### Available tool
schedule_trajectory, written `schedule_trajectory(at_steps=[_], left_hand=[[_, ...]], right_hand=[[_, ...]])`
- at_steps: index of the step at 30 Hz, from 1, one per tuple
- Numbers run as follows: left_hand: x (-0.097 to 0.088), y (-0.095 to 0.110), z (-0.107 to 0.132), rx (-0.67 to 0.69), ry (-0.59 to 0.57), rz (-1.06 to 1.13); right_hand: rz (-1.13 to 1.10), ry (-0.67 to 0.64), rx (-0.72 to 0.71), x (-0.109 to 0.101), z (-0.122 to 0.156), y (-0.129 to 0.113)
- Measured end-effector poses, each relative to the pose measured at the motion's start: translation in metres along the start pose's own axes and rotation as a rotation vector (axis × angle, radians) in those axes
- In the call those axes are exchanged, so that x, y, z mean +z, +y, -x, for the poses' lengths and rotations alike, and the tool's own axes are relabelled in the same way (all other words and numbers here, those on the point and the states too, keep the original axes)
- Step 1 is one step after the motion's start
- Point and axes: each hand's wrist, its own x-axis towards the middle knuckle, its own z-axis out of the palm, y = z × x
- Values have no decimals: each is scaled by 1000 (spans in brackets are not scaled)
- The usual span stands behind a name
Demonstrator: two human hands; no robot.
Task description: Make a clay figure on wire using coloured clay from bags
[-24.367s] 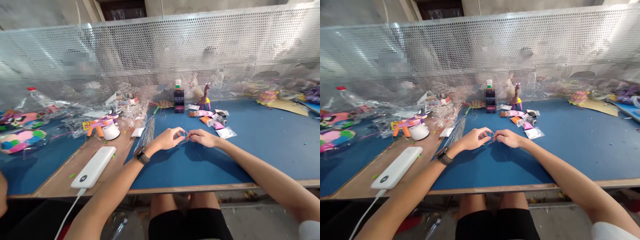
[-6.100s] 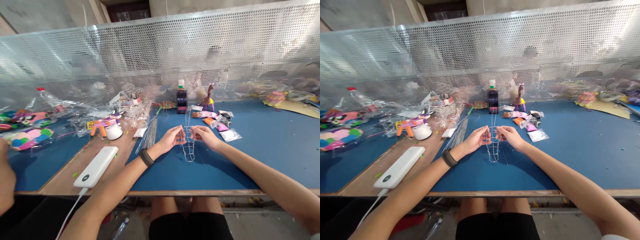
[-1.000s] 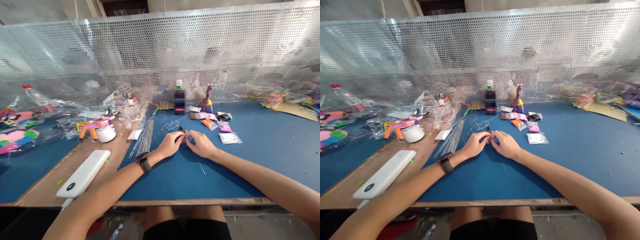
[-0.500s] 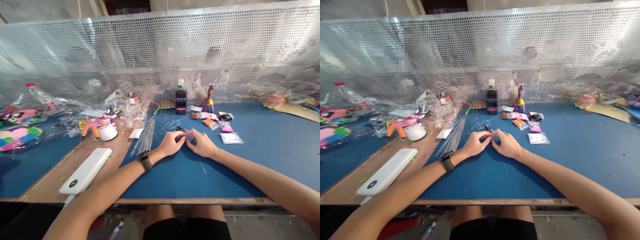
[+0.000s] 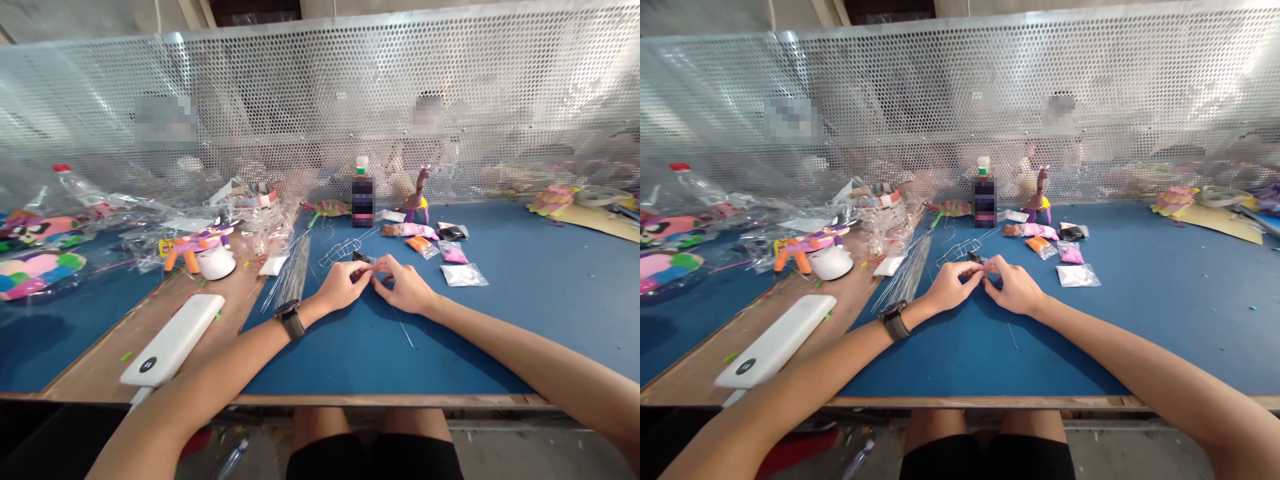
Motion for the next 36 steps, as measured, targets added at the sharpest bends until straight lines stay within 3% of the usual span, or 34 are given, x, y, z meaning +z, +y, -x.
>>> schedule_trajectory(at_steps=[13,18,23,31,36], left_hand=[[-2,7,1,52,21,-86],[-2,3,1,167,-56,-231],[0,6,3,171,-83,-391],[1,8,5,101,-157,-513],[1,5,2,151,-218,-570]], right_hand=[[119,-25,-30,0,2,-2],[315,-1,91,1,2,-6],[519,-121,43,0,0,-9],[547,-227,3,-1,-1,-6],[567,-221,92,-2,0,-15]])
